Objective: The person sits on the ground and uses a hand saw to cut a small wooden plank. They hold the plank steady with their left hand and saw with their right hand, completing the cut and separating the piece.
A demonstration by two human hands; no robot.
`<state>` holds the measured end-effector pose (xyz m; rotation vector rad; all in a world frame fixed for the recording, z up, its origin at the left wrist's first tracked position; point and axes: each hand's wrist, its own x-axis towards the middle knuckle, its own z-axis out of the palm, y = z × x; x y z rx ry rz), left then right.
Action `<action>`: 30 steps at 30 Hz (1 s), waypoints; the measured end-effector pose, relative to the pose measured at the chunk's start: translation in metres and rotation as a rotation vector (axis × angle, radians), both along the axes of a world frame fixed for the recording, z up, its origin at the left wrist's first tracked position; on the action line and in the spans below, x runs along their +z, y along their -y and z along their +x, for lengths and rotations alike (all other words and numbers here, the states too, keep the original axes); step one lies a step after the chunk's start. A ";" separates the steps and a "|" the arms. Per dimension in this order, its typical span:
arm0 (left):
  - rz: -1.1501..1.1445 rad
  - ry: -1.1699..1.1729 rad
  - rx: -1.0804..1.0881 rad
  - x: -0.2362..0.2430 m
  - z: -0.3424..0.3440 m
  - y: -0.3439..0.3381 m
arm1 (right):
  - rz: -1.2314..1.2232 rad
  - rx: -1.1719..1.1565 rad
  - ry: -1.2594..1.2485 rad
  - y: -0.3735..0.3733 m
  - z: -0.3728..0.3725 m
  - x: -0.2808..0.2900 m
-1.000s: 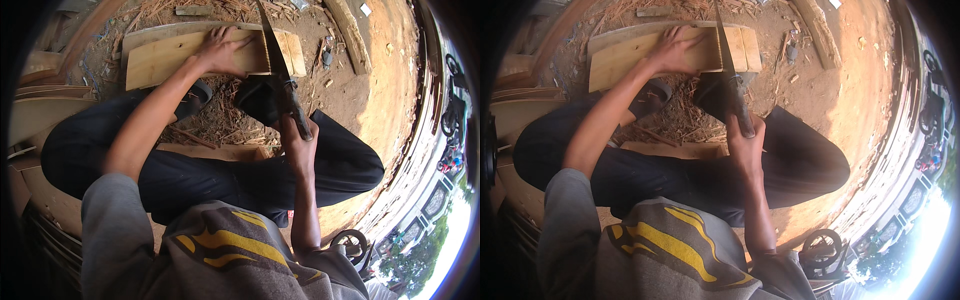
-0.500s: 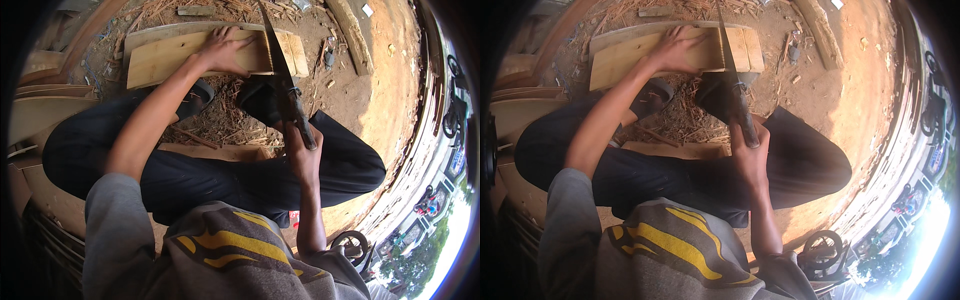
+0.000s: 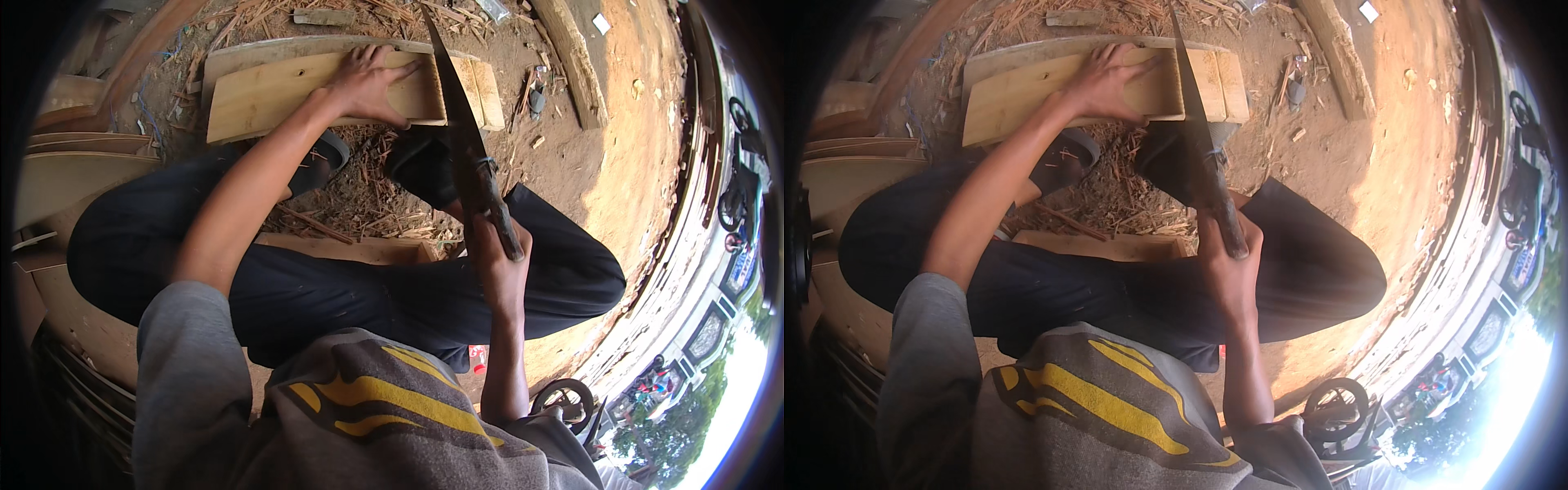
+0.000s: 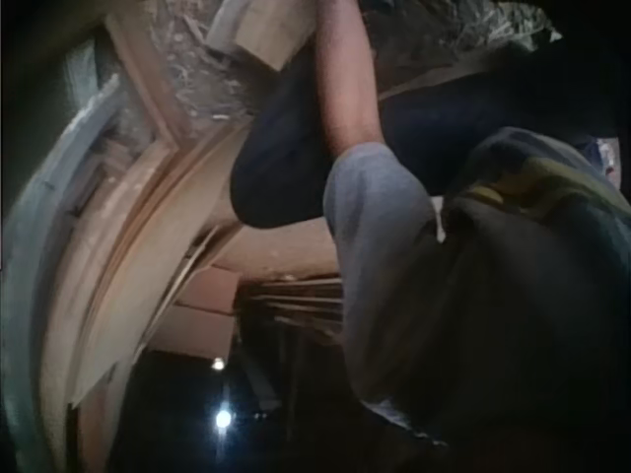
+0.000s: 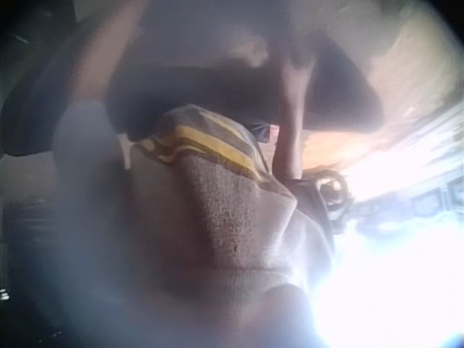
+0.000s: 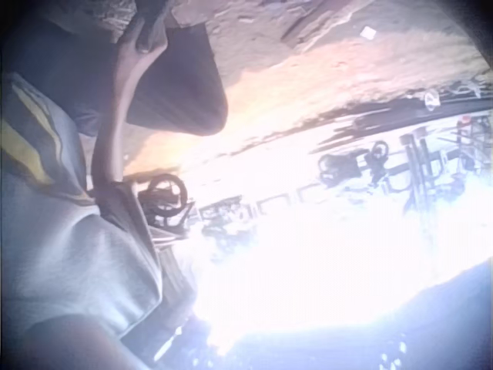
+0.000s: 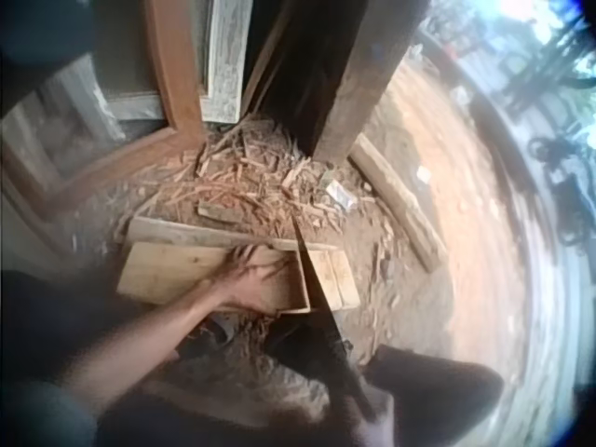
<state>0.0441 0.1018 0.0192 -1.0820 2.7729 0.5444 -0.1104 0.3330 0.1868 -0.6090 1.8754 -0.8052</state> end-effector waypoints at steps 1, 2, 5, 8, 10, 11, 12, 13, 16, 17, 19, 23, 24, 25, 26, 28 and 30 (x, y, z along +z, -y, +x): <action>0.006 -0.002 0.005 -0.002 0.001 0.002 | -0.006 0.014 -0.011 -0.011 0.000 0.008; 0.022 -0.006 0.006 -0.004 0.001 0.002 | -0.010 0.004 -0.012 -0.029 0.003 0.014; -0.009 -0.024 0.029 -0.003 -0.001 0.004 | -0.022 0.000 -0.039 -0.043 0.004 0.016; 0.000 0.013 -0.016 -0.002 -0.003 0.002 | -0.008 -0.050 0.011 -0.003 0.005 -0.004; -0.016 -0.005 -0.002 0.002 -0.002 -0.001 | -0.025 -0.031 0.006 0.012 0.007 -0.012; -0.024 -0.015 0.010 0.003 -0.001 -0.001 | -0.025 -0.021 0.001 0.014 0.007 -0.012; -0.021 -0.032 0.002 0.001 0.001 -0.001 | -0.039 -0.012 -0.012 0.007 0.007 -0.009; -0.014 -0.054 -0.001 -0.004 0.002 -0.001 | -0.049 0.003 -0.031 -0.010 0.008 0.000; -0.043 -0.059 0.002 -0.008 0.001 0.002 | -0.026 -0.016 -0.023 -0.041 0.008 0.018; -0.054 -0.049 0.004 -0.009 0.001 0.001 | 0.018 -0.032 0.005 -0.044 0.006 0.020; -0.026 -0.008 0.003 -0.004 -0.001 0.001 | -0.008 -0.049 0.030 -0.027 0.004 0.010; -0.032 -0.002 -0.008 0.002 0.000 0.000 | -0.025 0.007 -0.009 0.019 -0.001 -0.025; -0.025 -0.026 -0.013 0.002 0.000 0.001 | -0.019 -0.021 0.004 0.017 0.000 -0.019; -0.012 -0.047 -0.005 -0.003 0.002 -0.001 | -0.008 -0.037 0.020 0.012 0.002 -0.009; -0.008 -0.071 0.000 -0.003 0.002 0.001 | -0.005 -0.055 0.033 0.004 0.002 0.001; -0.041 -0.053 0.003 -0.006 0.002 0.001 | -0.006 -0.011 -0.023 -0.032 0.002 0.007; -0.042 -0.043 0.005 -0.008 0.002 -0.003 | 0.000 -0.007 -0.027 -0.038 0.002 0.008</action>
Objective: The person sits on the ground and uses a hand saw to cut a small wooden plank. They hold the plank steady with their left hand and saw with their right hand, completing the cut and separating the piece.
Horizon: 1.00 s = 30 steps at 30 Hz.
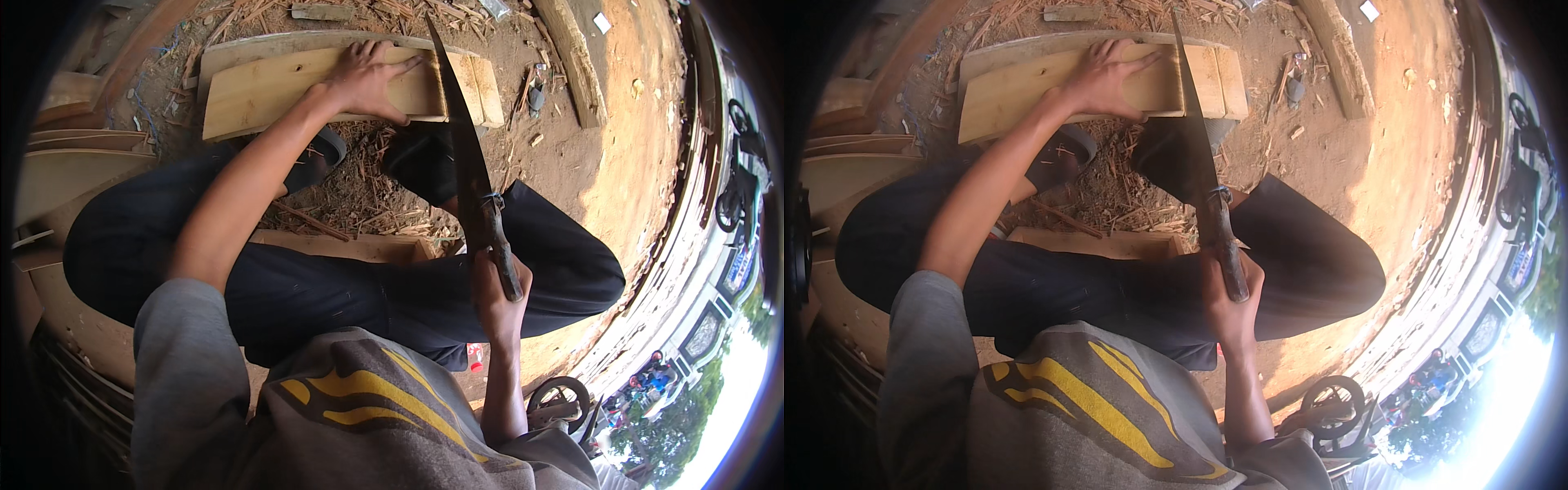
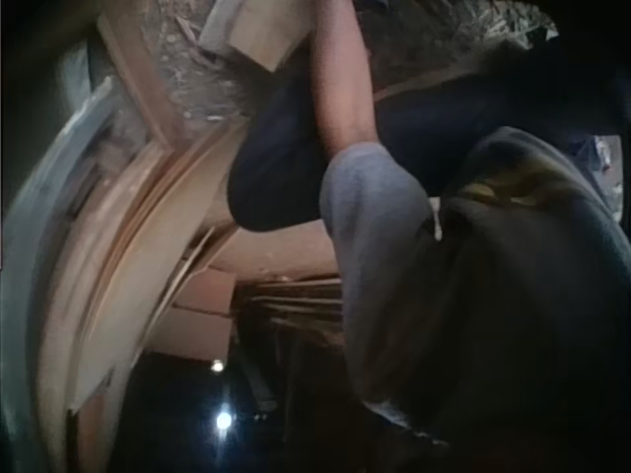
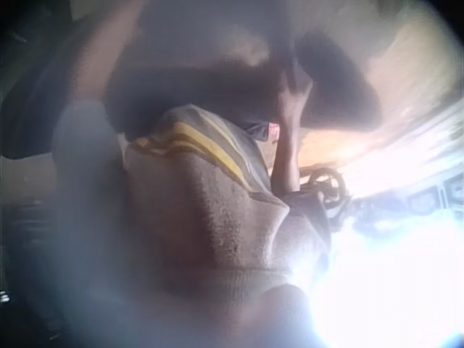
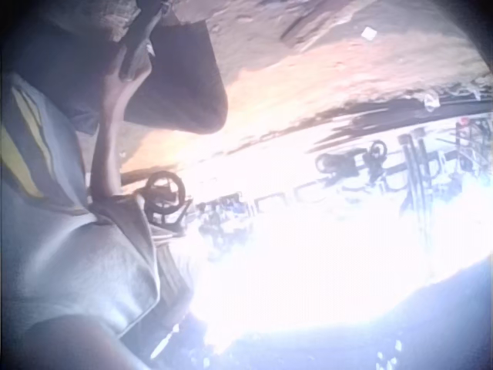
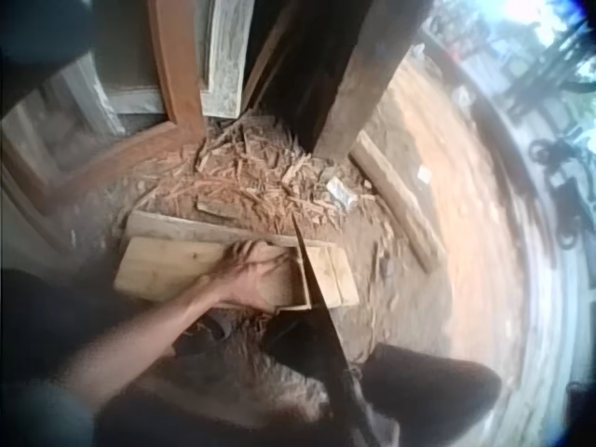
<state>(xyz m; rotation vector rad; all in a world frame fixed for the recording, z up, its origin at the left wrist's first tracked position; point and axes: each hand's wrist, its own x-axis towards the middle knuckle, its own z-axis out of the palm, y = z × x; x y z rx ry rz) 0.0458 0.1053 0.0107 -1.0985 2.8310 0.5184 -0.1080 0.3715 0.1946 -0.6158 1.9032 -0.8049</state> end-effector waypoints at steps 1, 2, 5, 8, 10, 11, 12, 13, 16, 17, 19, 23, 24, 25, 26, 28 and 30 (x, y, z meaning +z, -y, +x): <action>0.005 0.003 -0.002 0.002 0.000 0.001 | -0.019 0.001 0.010 0.008 0.001 -0.004; 0.006 0.001 -0.003 0.004 -0.001 0.004 | -0.041 0.003 0.014 0.021 0.000 -0.010; -0.025 0.038 -0.010 0.010 -0.003 0.001 | -0.040 -0.055 0.042 0.073 -0.004 -0.039; 0.007 0.003 -0.005 0.009 0.001 0.003 | -0.047 -0.046 0.074 0.076 -0.005 -0.032; -0.002 -0.027 -0.013 0.001 0.000 0.005 | -0.050 -0.042 0.060 0.048 -0.001 -0.016; 0.007 -0.032 -0.021 -0.001 0.001 0.001 | -0.036 -0.040 0.059 0.035 0.000 -0.012; -0.004 -0.024 -0.008 -0.003 0.002 0.002 | -0.023 -0.039 0.058 0.024 -0.002 -0.009; -0.011 -0.025 -0.003 -0.003 0.001 0.002 | -0.011 -0.048 0.049 0.018 -0.002 -0.008; -0.031 -0.021 -0.001 0.001 -0.004 0.003 | -0.051 -0.049 0.024 0.050 -0.002 -0.032; -0.029 -0.010 -0.007 0.005 -0.003 0.002 | -0.067 -0.052 0.026 0.060 -0.002 -0.039; -0.029 0.006 -0.016 0.009 -0.002 0.002 | -0.078 -0.043 0.036 0.074 -0.005 -0.046; 0.012 -0.036 -0.037 -0.002 0.000 0.006 | -0.052 -0.049 0.051 0.041 0.000 -0.029; 0.037 -0.047 -0.044 -0.005 0.003 0.006 | -0.071 -0.035 0.051 0.031 0.001 -0.026; 0.016 -0.043 -0.028 -0.003 0.002 0.003 | -0.078 -0.032 0.042 0.018 0.002 -0.021; -0.006 -0.037 -0.012 -0.002 0.002 0.002 | -0.086 -0.029 0.034 0.011 0.003 -0.020; -0.033 -0.009 0.002 0.002 -0.001 -0.001 | -0.100 -0.029 0.019 0.024 0.002 -0.031; -0.038 0.024 -0.009 0.006 -0.004 0.001 | -0.103 -0.053 0.038 0.058 -0.003 -0.047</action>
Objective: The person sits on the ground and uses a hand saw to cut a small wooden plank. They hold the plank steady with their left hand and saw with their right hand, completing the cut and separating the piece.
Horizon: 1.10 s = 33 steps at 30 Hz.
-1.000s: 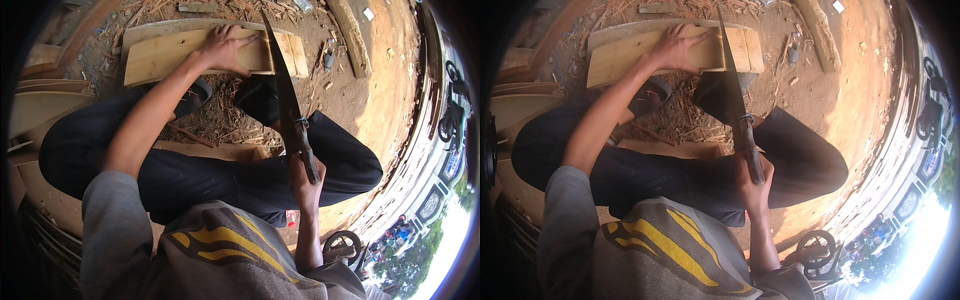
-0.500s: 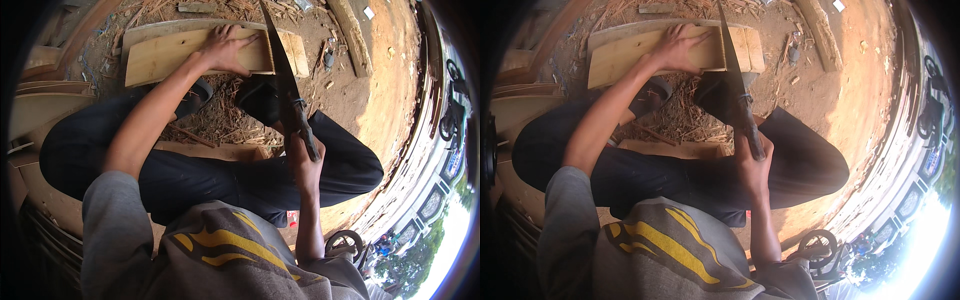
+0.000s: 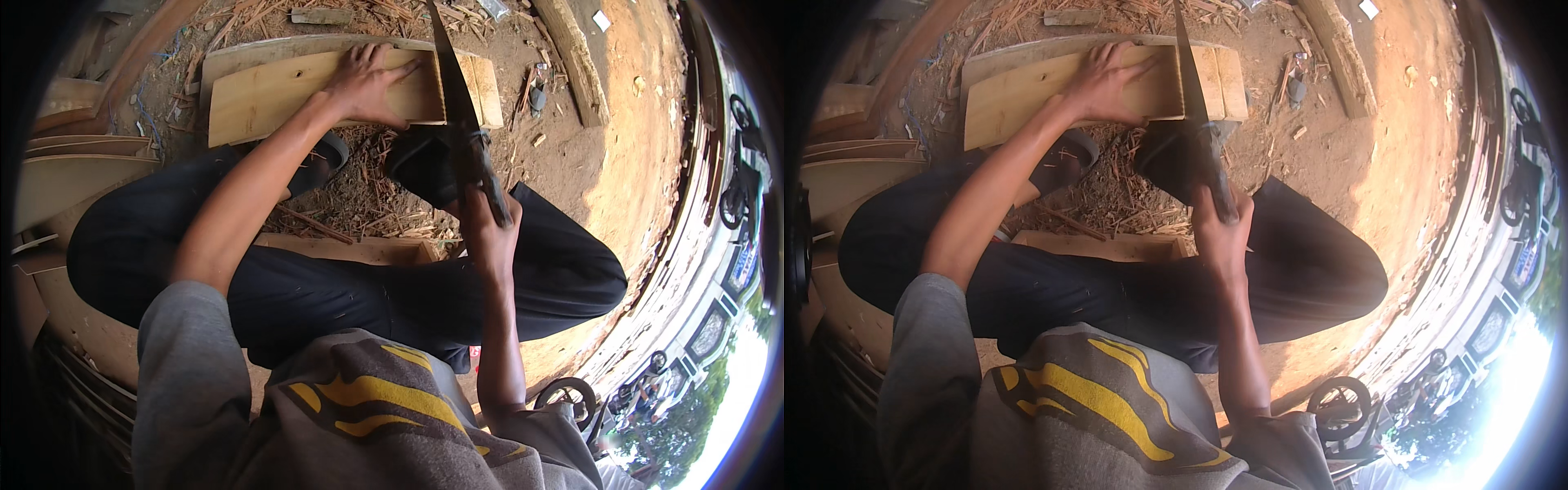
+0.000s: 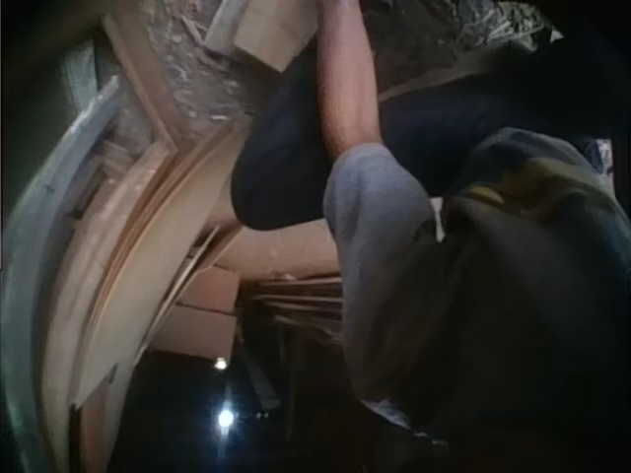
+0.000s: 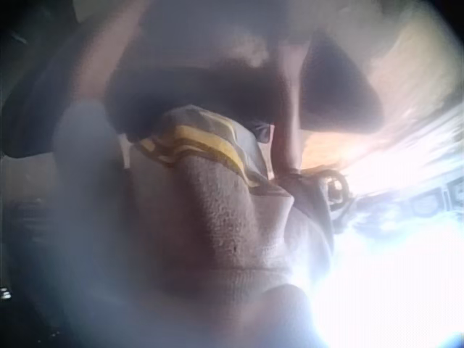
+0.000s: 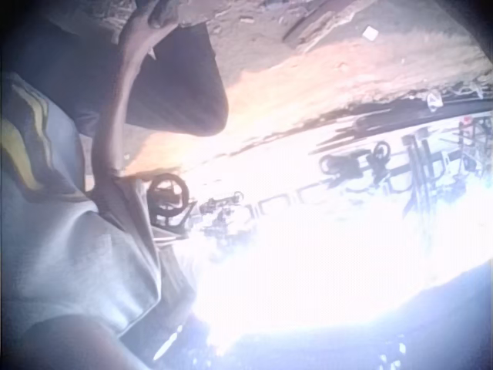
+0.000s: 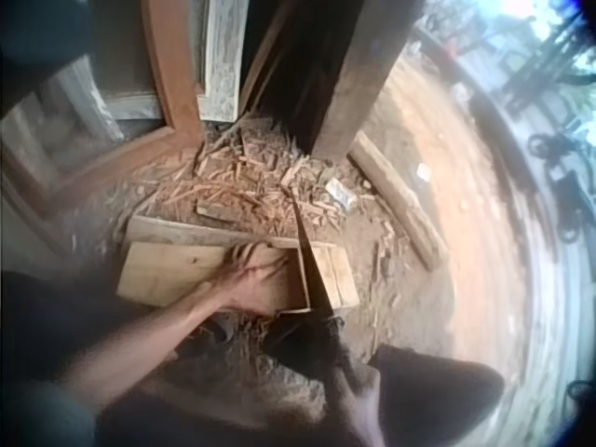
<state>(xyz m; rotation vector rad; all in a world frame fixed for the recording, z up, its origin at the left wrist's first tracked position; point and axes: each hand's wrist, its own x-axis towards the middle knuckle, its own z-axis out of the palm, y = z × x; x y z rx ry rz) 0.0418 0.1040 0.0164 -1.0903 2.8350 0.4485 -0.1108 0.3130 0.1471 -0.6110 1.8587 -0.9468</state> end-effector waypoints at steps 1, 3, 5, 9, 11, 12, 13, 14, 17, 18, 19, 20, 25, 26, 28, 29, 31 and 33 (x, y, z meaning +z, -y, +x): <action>-0.006 0.021 -0.003 0.001 0.001 0.001 | 0.004 -0.019 0.034 0.015 -0.001 -0.005; 0.022 0.030 -0.015 0.003 0.003 0.004 | 0.022 -0.015 0.065 0.018 -0.001 0.004; 0.034 -0.004 -0.010 0.000 0.005 0.004 | 0.033 0.007 0.049 0.008 -0.004 0.010; 0.044 -0.035 0.001 -0.004 0.006 -0.003 | 0.076 0.039 0.006 -0.045 0.001 0.032; 0.031 -0.051 0.012 -0.002 0.006 0.000 | 0.058 0.034 -0.001 -0.043 0.003 0.028; 0.016 -0.035 0.005 -0.001 0.005 0.000 | 0.042 0.002 0.011 -0.032 0.003 0.019; 0.003 -0.018 0.001 0.001 0.006 -0.001 | 0.019 0.011 0.004 -0.015 0.002 0.009; -0.011 -0.001 -0.009 0.004 0.004 -0.002 | 0.028 0.001 0.009 0.002 0.001 0.000; 0.043 0.017 -0.048 0.004 0.005 0.003 | -0.012 0.087 -0.028 0.027 -0.001 -0.008; 0.041 -0.021 -0.049 0.003 0.005 0.001 | -0.008 0.059 0.000 0.021 -0.001 -0.004; 0.041 -0.058 -0.042 -0.002 0.006 -0.002 | 0.013 0.041 0.016 0.008 -0.002 0.001; 0.030 -0.097 -0.039 -0.004 0.006 0.002 | 0.023 0.020 0.030 -0.009 -0.003 0.007; -0.030 -0.076 0.007 -0.002 0.011 -0.005 | 0.036 0.003 0.031 -0.040 0.006 0.021; -0.027 -0.077 -0.001 0.000 0.009 -0.003 | 0.020 -0.047 0.061 -0.023 0.007 0.014; -0.012 -0.070 -0.020 0.001 0.004 -0.006 | -0.041 -0.038 0.008 0.008 0.003 -0.015; -0.015 -0.064 -0.034 0.003 0.004 -0.003 | -0.019 -0.024 0.017 0.023 0.000 -0.023; -0.014 -0.056 -0.048 0.002 0.005 -0.002 | -0.029 -0.073 0.088 0.026 0.002 -0.011; -0.015 -0.055 -0.042 0.001 0.008 -0.003 | 0.004 -0.018 0.086 -0.003 -0.002 -0.008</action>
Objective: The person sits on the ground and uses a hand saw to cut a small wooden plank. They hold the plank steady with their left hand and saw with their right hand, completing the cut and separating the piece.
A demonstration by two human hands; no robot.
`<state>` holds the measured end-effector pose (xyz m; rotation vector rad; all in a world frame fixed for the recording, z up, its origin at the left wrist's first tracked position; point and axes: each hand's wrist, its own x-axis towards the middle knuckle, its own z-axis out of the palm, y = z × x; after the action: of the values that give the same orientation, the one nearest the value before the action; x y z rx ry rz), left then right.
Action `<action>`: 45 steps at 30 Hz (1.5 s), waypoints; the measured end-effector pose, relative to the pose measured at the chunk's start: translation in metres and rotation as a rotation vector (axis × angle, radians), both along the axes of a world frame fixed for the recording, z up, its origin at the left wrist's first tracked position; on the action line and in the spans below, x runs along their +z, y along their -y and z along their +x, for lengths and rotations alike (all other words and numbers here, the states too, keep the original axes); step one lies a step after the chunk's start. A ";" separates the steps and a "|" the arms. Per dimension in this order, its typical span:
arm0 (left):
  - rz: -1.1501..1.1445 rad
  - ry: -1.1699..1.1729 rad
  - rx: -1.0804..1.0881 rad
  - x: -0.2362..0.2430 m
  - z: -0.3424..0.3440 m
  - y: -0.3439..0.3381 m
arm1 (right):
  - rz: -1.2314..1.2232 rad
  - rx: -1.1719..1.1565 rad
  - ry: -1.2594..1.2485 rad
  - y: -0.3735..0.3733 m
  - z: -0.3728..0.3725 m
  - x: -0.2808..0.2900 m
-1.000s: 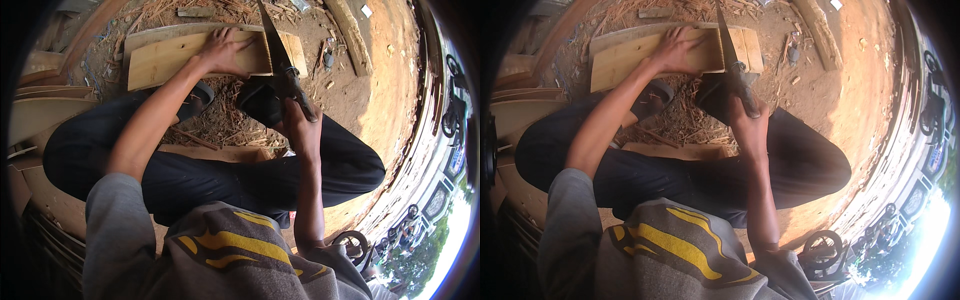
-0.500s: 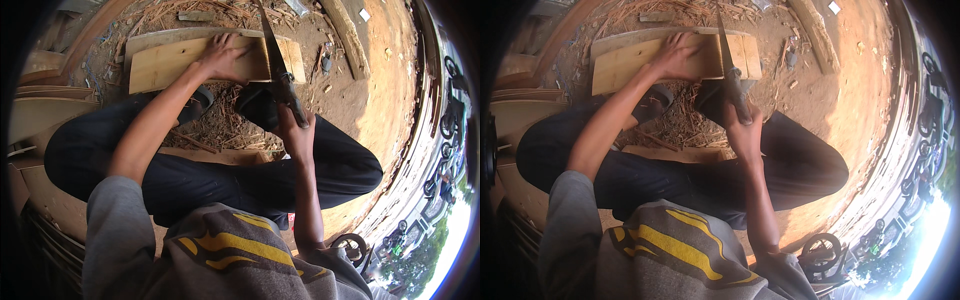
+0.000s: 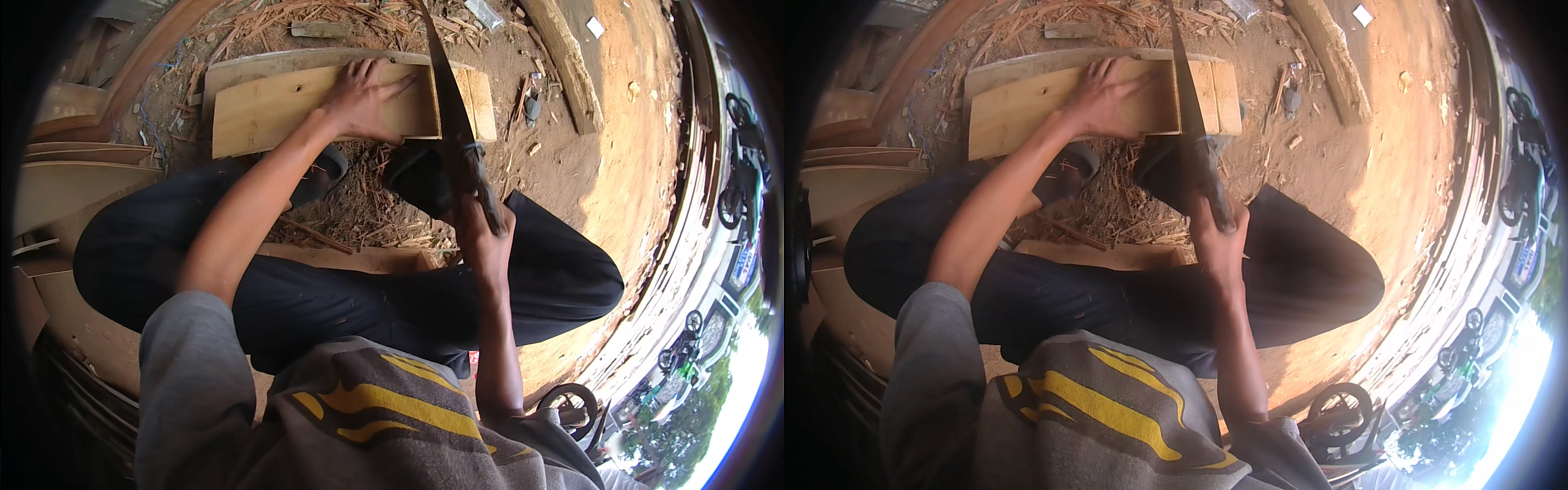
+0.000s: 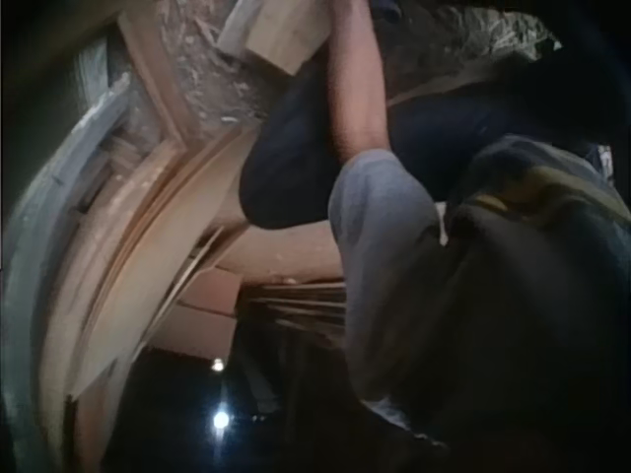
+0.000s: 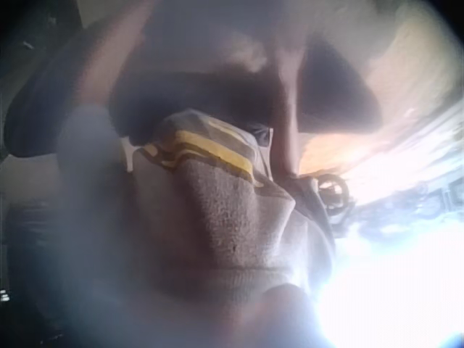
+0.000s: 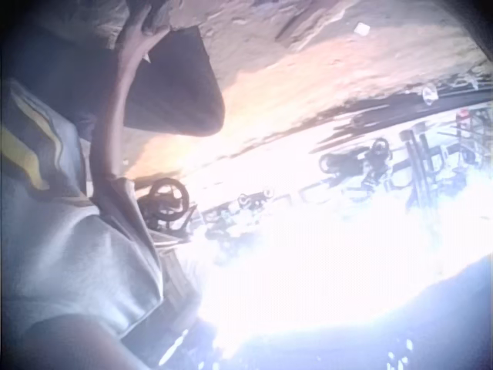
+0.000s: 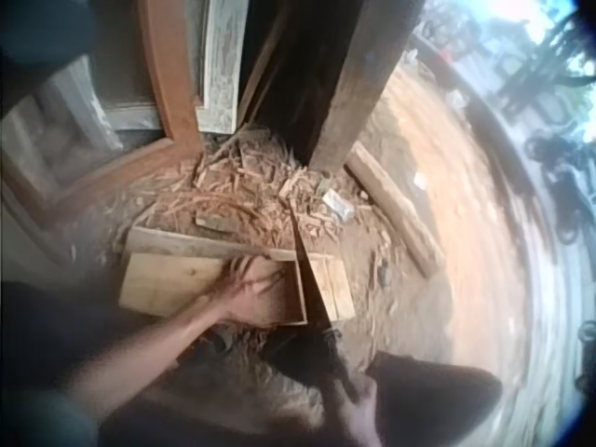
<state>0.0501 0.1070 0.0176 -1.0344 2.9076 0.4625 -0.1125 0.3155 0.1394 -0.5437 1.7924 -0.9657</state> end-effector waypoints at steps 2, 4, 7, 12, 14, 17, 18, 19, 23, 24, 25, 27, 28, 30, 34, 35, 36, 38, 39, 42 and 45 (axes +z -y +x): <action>0.003 0.015 -0.011 -0.002 -0.002 0.003 | -0.026 0.079 -0.124 -0.029 0.002 0.014; 0.021 0.041 -0.002 -0.004 0.001 -0.001 | -0.005 0.060 -0.108 -0.032 0.006 0.018; 0.012 0.043 0.011 -0.002 -0.003 0.004 | -0.019 0.058 -0.159 0.007 0.010 -0.005; 0.010 -0.031 0.021 -0.005 0.003 0.002 | -0.010 0.027 -0.090 0.025 0.008 0.000; 0.022 -0.077 0.015 -0.002 -0.003 0.005 | -0.063 0.041 -0.144 -0.011 0.006 -0.005; -0.005 -0.071 0.034 -0.007 -0.002 -0.002 | -0.070 0.006 -0.136 -0.039 0.013 0.007; -0.028 -0.063 0.041 -0.008 0.000 -0.003 | -0.051 0.016 -0.124 -0.033 0.012 0.004; -0.029 -0.042 0.030 -0.007 -0.001 -0.001 | -0.038 0.013 -0.123 -0.017 0.010 -0.001; 0.003 0.011 0.004 0.000 -0.001 0.004 | -0.021 0.057 -0.148 0.043 -0.001 -0.012; 0.020 0.014 -0.002 0.000 -0.003 0.005 | -0.018 0.022 -0.119 0.037 0.000 -0.007; 0.029 0.012 0.007 0.000 -0.001 0.006 | -0.023 0.006 -0.083 0.027 0.001 -0.004; 0.049 0.007 0.016 -0.002 -0.001 0.004 | 0.002 0.055 -0.126 -0.002 0.002 0.009; 0.036 0.007 0.028 -0.001 -0.002 0.004 | 0.002 0.058 -0.116 -0.017 0.005 0.017; 0.031 0.006 0.040 -0.002 -0.003 -0.002 | 0.007 0.052 -0.105 -0.034 0.008 0.019; 0.026 0.086 0.017 0.002 -0.006 0.003 | -0.059 0.046 -0.136 0.016 0.003 -0.013; 0.031 0.065 0.013 0.000 -0.004 0.005 | -0.028 0.062 -0.130 0.029 0.000 -0.014; 0.035 0.043 0.008 -0.004 -0.002 0.006 | 0.003 0.079 -0.123 0.037 -0.002 -0.011; 0.041 0.002 0.010 -0.008 -0.002 0.006 | -0.001 0.002 -0.034 0.021 0.000 -0.003; 0.041 -0.015 0.011 -0.009 -0.001 0.003 | -0.005 -0.032 0.012 0.006 0.002 0.002; 0.039 0.008 0.046 -0.002 -0.001 -0.002 | -0.016 0.060 -0.078 -0.031 0.004 0.017; 0.021 0.050 0.045 0.004 -0.002 -0.002 | -0.023 0.052 -0.086 -0.020 0.009 0.009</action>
<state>0.0486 0.1094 0.0211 -1.0941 2.8355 0.4606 -0.1033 0.3352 0.1488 -0.6517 1.8364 -0.9412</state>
